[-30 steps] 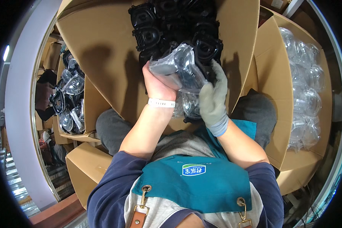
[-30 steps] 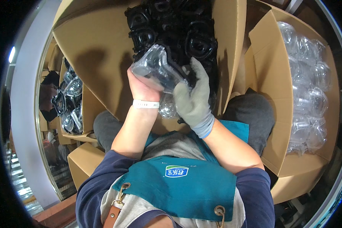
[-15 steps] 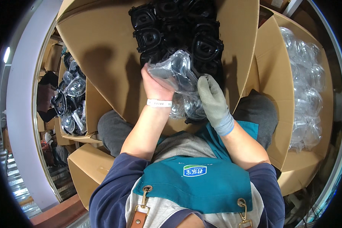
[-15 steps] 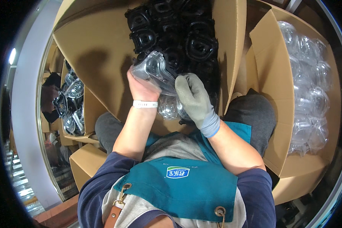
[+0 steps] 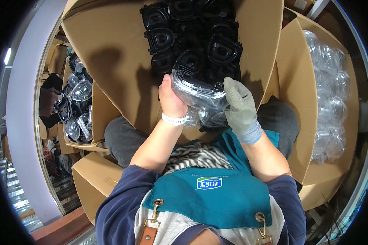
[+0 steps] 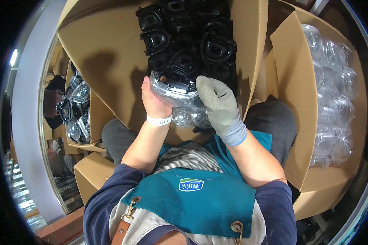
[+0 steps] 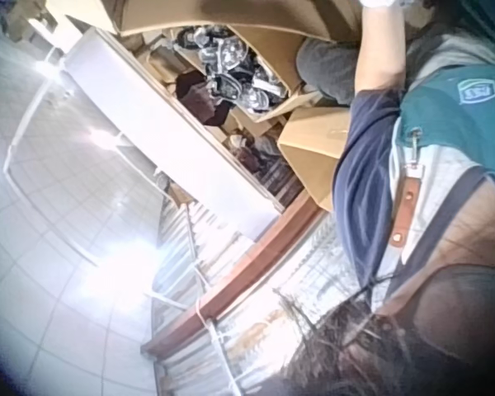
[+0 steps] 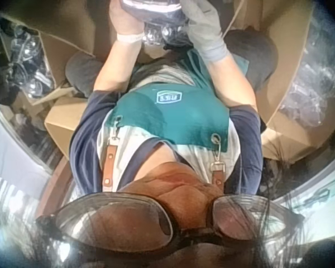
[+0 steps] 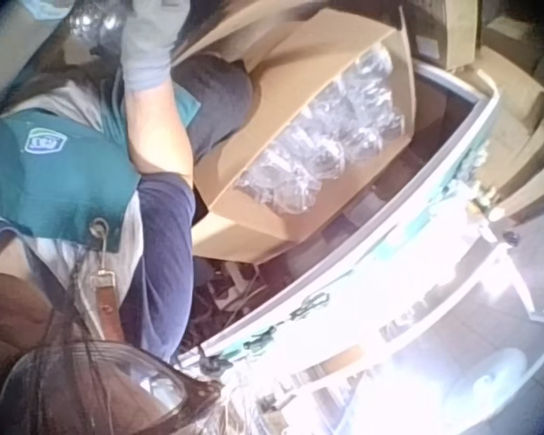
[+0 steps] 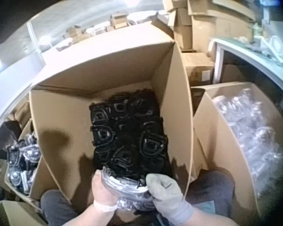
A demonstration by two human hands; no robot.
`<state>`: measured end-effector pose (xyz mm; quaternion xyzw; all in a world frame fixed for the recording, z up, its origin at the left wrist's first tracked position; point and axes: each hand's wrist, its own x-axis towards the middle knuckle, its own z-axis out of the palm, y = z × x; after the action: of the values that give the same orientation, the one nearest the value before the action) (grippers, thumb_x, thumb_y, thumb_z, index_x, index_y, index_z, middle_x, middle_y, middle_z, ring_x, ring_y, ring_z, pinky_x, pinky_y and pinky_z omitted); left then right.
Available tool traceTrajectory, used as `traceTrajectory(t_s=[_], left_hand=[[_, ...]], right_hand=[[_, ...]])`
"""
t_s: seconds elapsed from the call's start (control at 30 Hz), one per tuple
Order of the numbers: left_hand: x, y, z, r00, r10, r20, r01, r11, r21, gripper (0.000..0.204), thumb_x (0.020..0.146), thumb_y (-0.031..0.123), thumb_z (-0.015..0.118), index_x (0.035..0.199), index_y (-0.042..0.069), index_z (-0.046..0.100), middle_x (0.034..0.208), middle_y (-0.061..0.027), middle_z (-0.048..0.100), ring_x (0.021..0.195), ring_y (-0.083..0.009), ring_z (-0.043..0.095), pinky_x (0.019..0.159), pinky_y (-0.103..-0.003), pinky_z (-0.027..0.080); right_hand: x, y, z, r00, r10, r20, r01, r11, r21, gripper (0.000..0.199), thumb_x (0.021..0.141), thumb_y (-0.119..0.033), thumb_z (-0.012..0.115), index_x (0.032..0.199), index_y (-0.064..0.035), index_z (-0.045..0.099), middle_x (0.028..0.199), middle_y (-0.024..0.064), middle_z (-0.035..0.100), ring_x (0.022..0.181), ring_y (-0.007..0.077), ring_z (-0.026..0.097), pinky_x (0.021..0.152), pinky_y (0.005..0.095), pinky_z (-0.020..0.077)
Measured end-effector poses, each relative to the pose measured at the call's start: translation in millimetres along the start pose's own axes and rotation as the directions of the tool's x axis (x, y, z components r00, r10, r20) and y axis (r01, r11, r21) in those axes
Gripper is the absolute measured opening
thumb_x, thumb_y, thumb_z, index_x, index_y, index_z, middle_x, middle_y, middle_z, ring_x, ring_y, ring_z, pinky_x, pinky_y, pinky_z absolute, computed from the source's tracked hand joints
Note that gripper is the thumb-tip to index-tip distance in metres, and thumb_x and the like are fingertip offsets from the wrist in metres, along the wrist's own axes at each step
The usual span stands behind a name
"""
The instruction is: The person assembles light fixtures by attaching clear plastic covers onto black housings by hand and placing the assembled parts into a cardboard box.
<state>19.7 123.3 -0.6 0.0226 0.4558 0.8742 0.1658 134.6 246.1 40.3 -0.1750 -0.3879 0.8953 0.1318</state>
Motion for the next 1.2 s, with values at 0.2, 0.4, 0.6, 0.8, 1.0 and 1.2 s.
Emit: traceTrajectory(t_s=[0.2, 0.4, 0.6, 0.8, 1.0, 1.2], left_hand=[[8.8, 15.5, 0.5, 0.996, -0.082, -0.046, 0.083, 0.997, 0.012, 0.052, 0.094, 0.046, 0.034, 0.079, 0.003, 0.056, 0.073, -0.0102, 0.057, 0.068, -0.0208, 0.053, 0.062, -0.032, 0.043], [-11.0, 8.3, 1.8, 0.985, 0.17, 0.024, -0.17, 0.985, 0.003, 0.058, 0.088, 0.057, 0.033, 0.086, 0.002, 0.052, 0.08, -0.0086, 0.052, 0.076, -0.021, 0.05, 0.073, -0.034, 0.041], [-8.4, 20.7, 1.9, 0.919, 0.251, 0.304, -0.321, 0.924, 0.208, 0.053, 0.085, 0.056, 0.041, 0.085, 0.004, 0.049, 0.079, -0.0073, 0.046, 0.075, -0.0209, 0.043, 0.073, -0.035, 0.036], [2.3, 29.4, 8.2, 0.946, 0.198, 0.257, -0.207, 0.978, 0.01, 0.048, 0.083, 0.054, 0.045, 0.081, 0.006, 0.048, 0.075, -0.0043, 0.043, 0.071, -0.0173, 0.04, 0.071, -0.033, 0.035], [20.8, 11.0, -16.4, 0.84, -0.142, 0.524, 0.436, 0.751, -0.496, 0.036, 0.082, 0.048, 0.052, 0.078, 0.011, 0.051, 0.069, 0.003, 0.042, 0.067, -0.0129, 0.04, 0.07, -0.028, 0.035], [22.1, -16.1, -25.0, 0.771, -0.12, 0.625, 0.534, 0.657, -0.533, 0.006, 0.083, 0.018, 0.058, 0.081, 0.014, 0.054, 0.07, 0.0053, 0.042, 0.067, -0.0112, 0.04, 0.071, -0.026, 0.034]], right_hand=[[-12.8, 33.1, 6.1, 0.82, -0.523, 0.234, 0.55, 0.602, -0.579, 0.054, 0.066, -0.021, 0.086, 0.104, -0.0019, 0.052, 0.085, 0.0076, 0.058, 0.079, 0.0193, 0.059, 0.071, 0.0304, 0.0487], [-12.3, 28.7, 1.3, 0.698, -0.545, 0.465, 0.686, 0.324, -0.651, 0.061, 0.06, -0.013, 0.091, 0.105, -0.0038, 0.051, 0.097, 0.0113, 0.057, 0.082, 0.0201, 0.059, 0.074, 0.0312, 0.0501], [-13.8, 46.1, -4.6, 0.722, -0.567, 0.397, 0.666, 0.411, -0.623, 0.057, 0.057, -0.01, 0.092, 0.097, -0.004, 0.052, 0.096, 0.0102, 0.061, 0.083, 0.0183, 0.062, 0.076, 0.0308, 0.0512], [-4.9, 41.6, 0.6, 0.604, -0.711, 0.36, 0.737, 0.327, -0.591, 0.071, 0.055, -0.019, 0.093, 0.11, -0.0005, 0.052, 0.113, 0.0159, 0.055, 0.1, 0.0206, 0.058, 0.084, 0.0327, 0.0496], [3.6, 36.7, 0.5, 0.699, -0.571, 0.429, 0.671, 0.318, -0.67, 0.057, 0.057, -0.027, 0.086, 0.103, -0.0041, 0.06, 0.1, 0.0148, 0.064, 0.091, 0.034, 0.062, 0.083, 0.0414, 0.0488], [4.7, 34.6, -9.3, 0.631, -0.506, 0.588, 0.717, 0.09, -0.692, 0.037, 0.057, -0.014, 0.078, 0.09, -0.0057, 0.063, 0.098, 0.0137, 0.065, 0.091, 0.033, 0.062, 0.083, 0.0409, 0.0482]])
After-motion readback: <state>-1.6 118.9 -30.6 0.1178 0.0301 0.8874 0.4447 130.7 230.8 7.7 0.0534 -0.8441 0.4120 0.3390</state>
